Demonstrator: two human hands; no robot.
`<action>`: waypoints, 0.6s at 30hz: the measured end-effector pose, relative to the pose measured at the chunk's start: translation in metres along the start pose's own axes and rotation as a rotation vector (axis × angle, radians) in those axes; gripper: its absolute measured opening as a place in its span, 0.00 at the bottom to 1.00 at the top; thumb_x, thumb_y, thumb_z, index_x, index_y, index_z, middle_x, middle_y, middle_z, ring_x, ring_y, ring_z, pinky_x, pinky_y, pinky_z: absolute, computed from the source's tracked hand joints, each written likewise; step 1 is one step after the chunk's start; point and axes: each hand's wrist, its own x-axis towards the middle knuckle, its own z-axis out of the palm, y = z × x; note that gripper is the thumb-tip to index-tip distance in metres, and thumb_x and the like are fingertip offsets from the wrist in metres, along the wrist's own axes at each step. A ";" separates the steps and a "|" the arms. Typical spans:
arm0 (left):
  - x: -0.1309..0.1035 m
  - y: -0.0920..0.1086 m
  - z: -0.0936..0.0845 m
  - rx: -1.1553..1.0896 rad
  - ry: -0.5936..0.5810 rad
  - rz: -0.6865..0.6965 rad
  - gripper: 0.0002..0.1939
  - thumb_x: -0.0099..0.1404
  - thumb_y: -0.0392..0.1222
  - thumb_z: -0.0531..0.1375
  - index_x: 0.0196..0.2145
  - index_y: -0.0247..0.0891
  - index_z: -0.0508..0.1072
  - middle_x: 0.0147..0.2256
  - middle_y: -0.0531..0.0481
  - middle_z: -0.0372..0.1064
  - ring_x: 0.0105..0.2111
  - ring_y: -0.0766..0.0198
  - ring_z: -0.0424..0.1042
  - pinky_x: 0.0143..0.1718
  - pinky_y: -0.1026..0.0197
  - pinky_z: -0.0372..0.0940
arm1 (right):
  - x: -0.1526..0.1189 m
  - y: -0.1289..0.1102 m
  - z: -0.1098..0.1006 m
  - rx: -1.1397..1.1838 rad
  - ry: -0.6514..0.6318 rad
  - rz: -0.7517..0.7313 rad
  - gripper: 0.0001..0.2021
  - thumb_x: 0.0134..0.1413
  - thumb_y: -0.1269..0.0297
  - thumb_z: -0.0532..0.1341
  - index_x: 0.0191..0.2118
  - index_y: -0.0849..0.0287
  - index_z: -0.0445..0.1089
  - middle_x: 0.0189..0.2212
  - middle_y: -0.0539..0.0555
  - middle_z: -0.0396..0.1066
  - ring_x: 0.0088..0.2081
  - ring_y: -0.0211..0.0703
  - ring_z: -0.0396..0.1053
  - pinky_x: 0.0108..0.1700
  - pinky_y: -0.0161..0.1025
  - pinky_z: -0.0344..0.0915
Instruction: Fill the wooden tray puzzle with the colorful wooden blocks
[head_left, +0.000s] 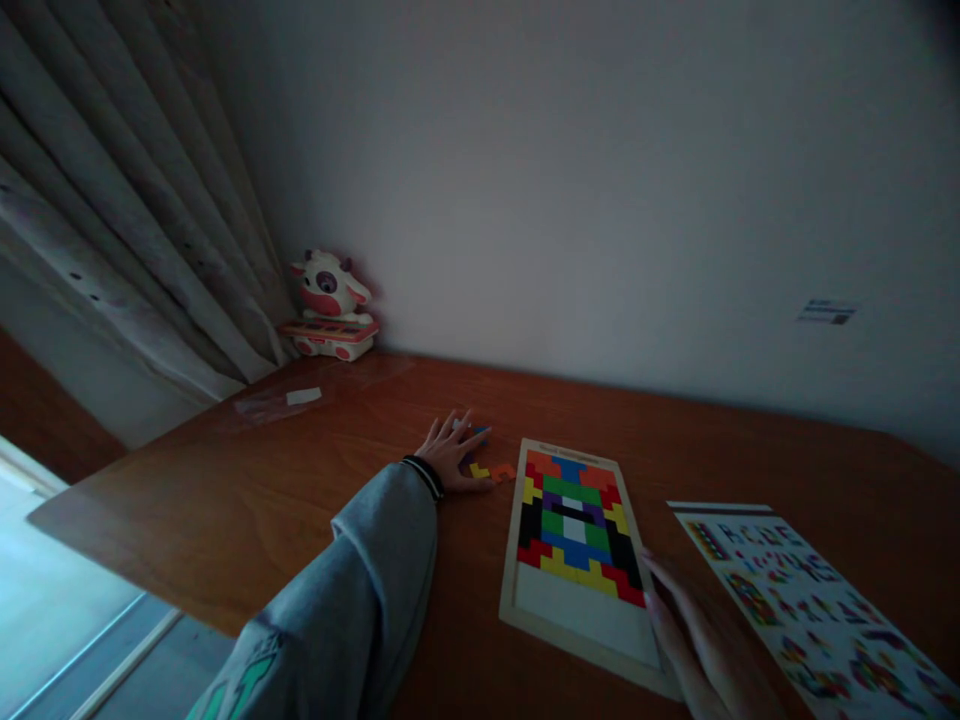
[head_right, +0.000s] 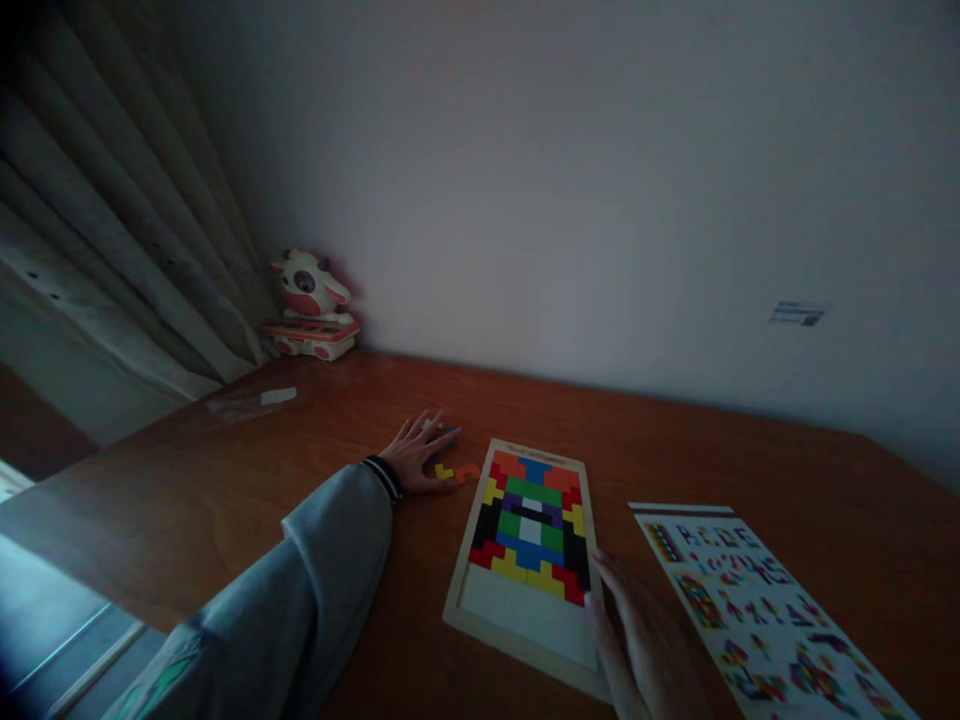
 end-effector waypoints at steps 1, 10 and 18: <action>0.005 -0.003 0.001 0.001 -0.019 0.038 0.49 0.53 0.75 0.57 0.67 0.53 0.52 0.70 0.41 0.38 0.66 0.31 0.41 0.61 0.27 0.39 | 0.000 0.001 0.000 -0.001 -0.002 0.002 0.23 0.63 0.53 0.50 0.63 0.43 0.58 0.59 0.53 0.67 0.56 0.55 0.69 0.54 0.57 0.71; -0.004 -0.005 0.007 -0.023 0.001 0.225 0.34 0.66 0.63 0.53 0.66 0.52 0.55 0.68 0.42 0.46 0.66 0.41 0.48 0.63 0.33 0.44 | 0.008 -0.012 -0.014 -0.037 -0.038 0.061 0.23 0.63 0.50 0.51 0.62 0.45 0.59 0.57 0.55 0.69 0.55 0.56 0.70 0.51 0.55 0.73; -0.032 0.024 0.004 -0.001 -0.009 0.294 0.24 0.72 0.51 0.51 0.64 0.56 0.58 0.68 0.46 0.45 0.67 0.43 0.47 0.63 0.32 0.46 | 0.092 0.008 -0.005 0.134 -0.059 0.133 0.21 0.65 0.49 0.50 0.55 0.55 0.65 0.52 0.61 0.72 0.54 0.53 0.70 0.56 0.56 0.66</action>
